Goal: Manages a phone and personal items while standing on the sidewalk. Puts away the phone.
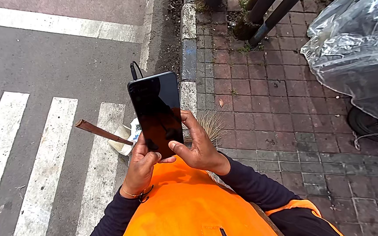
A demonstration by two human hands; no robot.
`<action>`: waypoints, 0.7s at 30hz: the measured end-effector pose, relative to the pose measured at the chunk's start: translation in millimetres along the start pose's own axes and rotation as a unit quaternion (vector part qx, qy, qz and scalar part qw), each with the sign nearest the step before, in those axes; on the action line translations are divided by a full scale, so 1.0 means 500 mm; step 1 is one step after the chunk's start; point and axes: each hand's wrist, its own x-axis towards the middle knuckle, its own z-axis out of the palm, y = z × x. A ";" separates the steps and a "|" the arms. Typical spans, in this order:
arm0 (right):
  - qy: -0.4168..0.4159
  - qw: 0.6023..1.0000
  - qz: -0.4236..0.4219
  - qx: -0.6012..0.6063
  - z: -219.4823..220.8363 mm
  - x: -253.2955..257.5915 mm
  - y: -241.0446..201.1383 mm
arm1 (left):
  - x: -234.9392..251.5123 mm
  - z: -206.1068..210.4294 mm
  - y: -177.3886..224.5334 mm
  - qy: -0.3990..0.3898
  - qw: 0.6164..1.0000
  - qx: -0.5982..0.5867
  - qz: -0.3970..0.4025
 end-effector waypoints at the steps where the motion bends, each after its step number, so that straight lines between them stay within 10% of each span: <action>1: 0.006 1.000 0.005 -0.002 0.002 0.000 -0.001 | 0.001 0.001 0.000 0.000 1.000 0.000 -0.001; 21: 0.023 1.000 0.020 0.005 0.010 0.001 -0.004 | 0.001 0.004 -0.002 0.000 1.000 0.007 0.001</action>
